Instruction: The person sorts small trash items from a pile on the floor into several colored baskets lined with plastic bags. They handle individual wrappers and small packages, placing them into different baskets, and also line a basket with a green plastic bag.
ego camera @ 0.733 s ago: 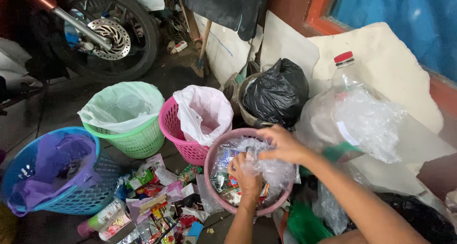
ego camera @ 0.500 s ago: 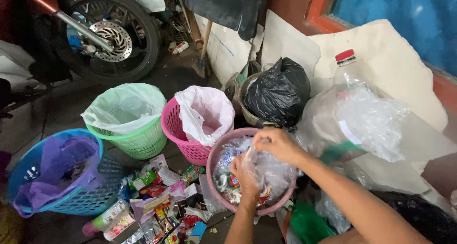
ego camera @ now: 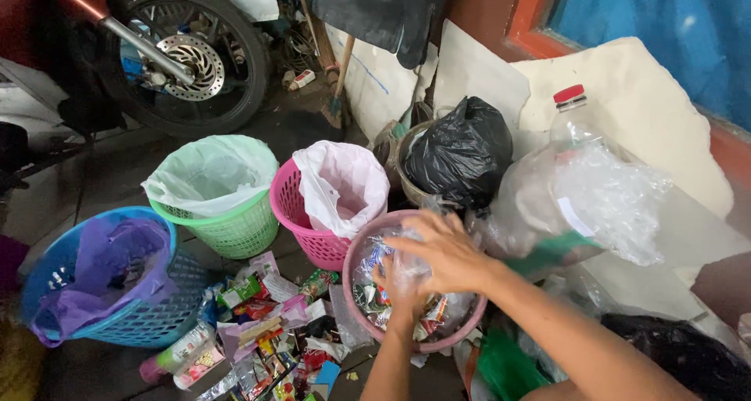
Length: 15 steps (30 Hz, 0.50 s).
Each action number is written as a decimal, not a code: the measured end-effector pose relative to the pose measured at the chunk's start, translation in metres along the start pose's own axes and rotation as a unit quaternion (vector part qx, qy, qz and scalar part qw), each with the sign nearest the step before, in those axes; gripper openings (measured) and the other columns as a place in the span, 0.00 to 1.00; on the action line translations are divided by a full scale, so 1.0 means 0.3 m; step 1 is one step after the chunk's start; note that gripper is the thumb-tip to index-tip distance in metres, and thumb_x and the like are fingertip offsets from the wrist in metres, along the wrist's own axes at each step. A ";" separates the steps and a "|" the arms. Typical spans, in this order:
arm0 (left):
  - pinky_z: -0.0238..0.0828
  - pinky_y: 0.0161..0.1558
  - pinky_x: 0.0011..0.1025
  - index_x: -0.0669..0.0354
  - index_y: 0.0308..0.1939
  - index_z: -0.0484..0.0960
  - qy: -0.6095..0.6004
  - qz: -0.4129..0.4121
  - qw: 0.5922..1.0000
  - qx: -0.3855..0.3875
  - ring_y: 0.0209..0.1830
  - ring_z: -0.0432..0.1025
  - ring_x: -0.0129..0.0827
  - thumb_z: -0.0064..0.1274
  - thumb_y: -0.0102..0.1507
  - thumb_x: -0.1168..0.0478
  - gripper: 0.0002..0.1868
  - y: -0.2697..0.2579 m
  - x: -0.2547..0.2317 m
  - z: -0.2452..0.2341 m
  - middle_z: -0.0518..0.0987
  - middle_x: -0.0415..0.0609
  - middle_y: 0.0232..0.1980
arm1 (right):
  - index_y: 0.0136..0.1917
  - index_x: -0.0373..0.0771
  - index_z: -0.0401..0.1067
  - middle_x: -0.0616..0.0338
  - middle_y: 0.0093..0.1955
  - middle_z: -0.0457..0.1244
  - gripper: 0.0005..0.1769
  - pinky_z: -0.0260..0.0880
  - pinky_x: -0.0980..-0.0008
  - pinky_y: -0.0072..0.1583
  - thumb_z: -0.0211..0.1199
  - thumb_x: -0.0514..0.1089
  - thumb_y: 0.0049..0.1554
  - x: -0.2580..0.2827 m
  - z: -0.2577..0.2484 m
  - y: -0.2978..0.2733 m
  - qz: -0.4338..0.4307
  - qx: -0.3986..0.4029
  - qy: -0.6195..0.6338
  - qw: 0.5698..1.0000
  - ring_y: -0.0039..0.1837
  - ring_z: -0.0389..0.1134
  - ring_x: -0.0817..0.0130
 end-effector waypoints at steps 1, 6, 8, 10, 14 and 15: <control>0.33 0.69 0.60 0.41 0.43 0.76 0.014 0.017 1.000 -0.013 0.61 0.57 0.38 0.54 0.57 0.50 0.12 -0.001 -0.039 -0.050 0.69 0.41 0.53 | 0.62 0.60 0.68 0.59 0.61 0.59 0.41 0.53 0.42 0.66 0.80 0.56 0.36 -0.098 0.122 0.001 0.004 -0.011 -0.030 0.999 0.69 0.54 0.51; 0.38 0.69 0.62 0.37 0.49 0.72 -0.029 -0.001 0.999 0.019 0.60 0.58 0.33 0.52 0.56 0.48 0.17 -0.004 -0.064 -0.162 0.66 0.33 0.50 | 0.43 0.50 0.81 0.65 0.39 0.73 0.10 0.70 0.65 0.56 0.76 0.43 0.46 -0.282 0.119 0.018 0.108 -0.109 0.234 0.960 0.49 0.74 0.63; 0.38 0.68 0.63 0.36 0.48 0.73 -0.057 -0.006 0.998 0.036 0.59 0.60 0.32 0.54 0.54 0.48 0.19 -0.018 -0.095 -0.233 0.69 0.32 0.49 | 0.41 0.45 0.81 0.63 0.37 0.70 0.10 0.69 0.70 0.51 0.76 0.42 0.44 -0.333 0.049 -0.039 0.266 -0.213 0.420 0.841 0.44 0.69 0.72; 0.34 0.68 0.61 0.37 0.47 0.72 -0.055 0.005 0.998 0.013 0.57 0.59 0.33 0.54 0.55 0.47 0.17 -0.016 -0.084 -0.188 0.68 0.34 0.48 | 0.43 0.42 0.80 0.62 0.38 0.68 0.10 0.70 0.72 0.51 0.74 0.38 0.46 -0.328 -0.013 -0.033 0.259 -0.240 0.452 0.819 0.44 0.69 0.72; 0.34 0.66 0.61 0.41 0.45 0.71 -0.011 0.036 0.998 -0.040 0.54 0.58 0.33 0.54 0.55 0.47 0.17 -0.003 -0.042 -0.064 0.65 0.35 0.47 | 0.57 0.64 0.77 0.67 0.62 0.62 0.36 0.55 0.62 0.68 0.73 0.77 0.39 -0.162 -0.121 0.006 -0.016 -0.229 0.091 0.969 0.66 0.60 0.62; 0.34 0.66 0.61 0.41 0.45 0.71 -0.011 0.036 0.999 -0.039 0.54 0.58 0.33 0.54 0.55 0.47 0.17 -0.012 -0.057 -0.097 0.65 0.35 0.47 | 0.57 0.64 0.77 0.67 0.62 0.62 0.36 0.55 0.62 0.68 0.73 0.77 0.39 -0.139 -0.102 -0.002 -0.015 -0.229 0.092 0.969 0.66 0.60 0.62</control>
Point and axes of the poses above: each hand's wrist, its own y-axis towards the middle knuckle, its own z-axis out of the palm, x = y × z, the point moved 7 cm from there along y, towards the middle knuckle
